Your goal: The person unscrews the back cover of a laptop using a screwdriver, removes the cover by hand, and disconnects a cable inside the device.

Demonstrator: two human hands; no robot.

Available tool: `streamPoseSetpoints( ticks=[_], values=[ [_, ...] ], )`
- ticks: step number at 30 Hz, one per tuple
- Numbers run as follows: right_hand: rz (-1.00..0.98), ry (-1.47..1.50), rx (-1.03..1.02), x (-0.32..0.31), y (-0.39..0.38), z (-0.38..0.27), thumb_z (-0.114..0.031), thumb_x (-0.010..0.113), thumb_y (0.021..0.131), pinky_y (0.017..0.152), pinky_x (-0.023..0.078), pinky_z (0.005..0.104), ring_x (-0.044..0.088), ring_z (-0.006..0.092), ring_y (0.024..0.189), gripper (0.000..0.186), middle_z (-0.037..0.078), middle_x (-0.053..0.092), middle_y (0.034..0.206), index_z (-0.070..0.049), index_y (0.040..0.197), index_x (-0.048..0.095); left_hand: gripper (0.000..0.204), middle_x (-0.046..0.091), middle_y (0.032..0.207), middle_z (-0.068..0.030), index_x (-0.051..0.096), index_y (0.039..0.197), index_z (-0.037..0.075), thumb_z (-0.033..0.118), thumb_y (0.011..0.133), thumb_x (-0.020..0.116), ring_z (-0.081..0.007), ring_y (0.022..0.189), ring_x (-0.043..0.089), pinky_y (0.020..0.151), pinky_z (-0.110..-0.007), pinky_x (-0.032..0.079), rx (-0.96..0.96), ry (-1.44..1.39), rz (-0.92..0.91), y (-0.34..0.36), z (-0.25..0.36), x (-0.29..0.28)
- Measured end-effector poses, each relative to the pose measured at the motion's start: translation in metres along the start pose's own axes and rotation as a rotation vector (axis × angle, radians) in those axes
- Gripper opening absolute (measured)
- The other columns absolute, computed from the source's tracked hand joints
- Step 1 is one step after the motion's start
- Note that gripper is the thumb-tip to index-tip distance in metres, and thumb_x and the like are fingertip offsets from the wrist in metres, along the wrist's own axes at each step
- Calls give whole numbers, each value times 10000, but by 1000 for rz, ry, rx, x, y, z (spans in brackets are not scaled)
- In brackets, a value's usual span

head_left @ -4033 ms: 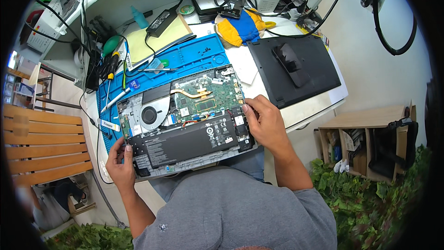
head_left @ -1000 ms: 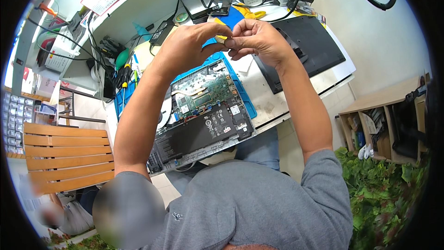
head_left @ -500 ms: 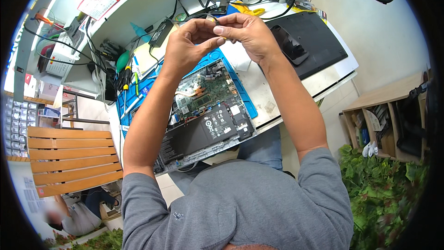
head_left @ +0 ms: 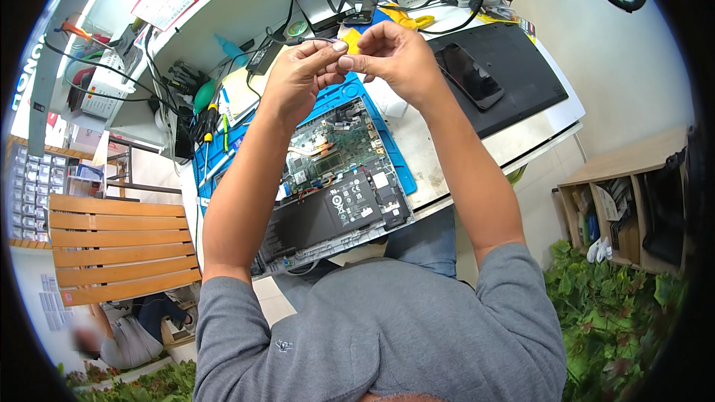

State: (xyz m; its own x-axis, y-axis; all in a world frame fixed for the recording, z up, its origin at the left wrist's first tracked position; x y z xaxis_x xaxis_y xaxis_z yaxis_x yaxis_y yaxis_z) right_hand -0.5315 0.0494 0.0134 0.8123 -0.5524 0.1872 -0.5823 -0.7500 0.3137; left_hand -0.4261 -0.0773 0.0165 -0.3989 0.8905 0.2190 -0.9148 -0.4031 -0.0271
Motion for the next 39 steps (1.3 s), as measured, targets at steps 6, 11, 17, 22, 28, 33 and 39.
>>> streamPoseSetpoints(
  ticks=[6, 11, 17, 22, 28, 33, 39],
  values=[
    [75, -534, -164, 9, -17, -33, -182, 898, 910, 682, 600, 299, 739, 123, 718, 246, 71, 775, 792, 31, 990, 808, 314, 740, 902, -40, 742, 1020, 1, 264, 951, 898, -94, 750, 695, 682, -243, 592, 22, 128, 179, 0, -1, -3],
    [-72, -178, 118, -4, -7, 19, -141, 841, 956, 646, 643, 303, 766, 136, 747, 219, 100, 786, 823, 69, 1006, 801, 325, 727, 855, -29, 753, 988, 2, 292, 959, 895, -94, 715, 674, 668, -234, 558, -76, 238, 93, 4, -17, 1],
    [71, -576, 323, -25, -33, 68, -168, 866, 908, 592, 597, 336, 749, 154, 652, 216, 123, 801, 810, 28, 999, 850, 474, 786, 947, -67, 788, 1139, -37, 388, 953, 887, -114, 822, 714, 746, -253, 579, -131, 541, 50, -37, -6, -19],
    [68, -603, 444, -31, -41, 75, -194, 875, 900, 575, 574, 340, 732, 148, 616, 228, 116, 792, 766, 18, 982, 858, 387, 761, 963, -44, 766, 1185, -18, 310, 993, 841, -104, 858, 685, 782, -260, 549, -13, 715, 110, -114, 39, -41],
    [73, -498, 436, -27, -43, 80, -164, 857, 927, 519, 589, 311, 711, 134, 578, 201, 96, 775, 735, 34, 958, 847, 301, 785, 1011, -84, 753, 1192, -24, 208, 1010, 819, -116, 875, 714, 801, -268, 574, 63, 576, 370, -219, 53, -124],
    [60, -449, 441, -21, -43, 84, -156, 851, 936, 505, 597, 310, 710, 139, 565, 210, 102, 758, 712, 52, 957, 835, 328, 752, 1039, -87, 721, 1237, -27, 240, 1054, 778, -109, 865, 680, 772, -248, 546, 72, 473, 644, -307, 34, -200],
    [99, -459, 448, -16, -47, 76, -172, 855, 958, 481, 558, 273, 674, 115, 555, 241, 85, 735, 712, 66, 988, 824, 407, 764, 990, -81, 742, 1243, -74, 279, 1046, 793, -108, 828, 675, 740, -255, 544, -104, 692, 979, -389, -13, -262]
  ],
)
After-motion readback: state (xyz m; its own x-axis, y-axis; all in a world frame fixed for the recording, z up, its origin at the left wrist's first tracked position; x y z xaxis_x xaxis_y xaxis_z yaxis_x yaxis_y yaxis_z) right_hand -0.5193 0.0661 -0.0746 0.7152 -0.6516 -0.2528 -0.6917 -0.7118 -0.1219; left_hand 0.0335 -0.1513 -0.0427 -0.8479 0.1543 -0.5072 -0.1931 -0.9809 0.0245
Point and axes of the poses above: each hand's wrist, its own y-axis towards the middle knuckle, its own x-axis out of the palm, z = x × y, the point moved 9 cm from there along y, towards the middle knuckle
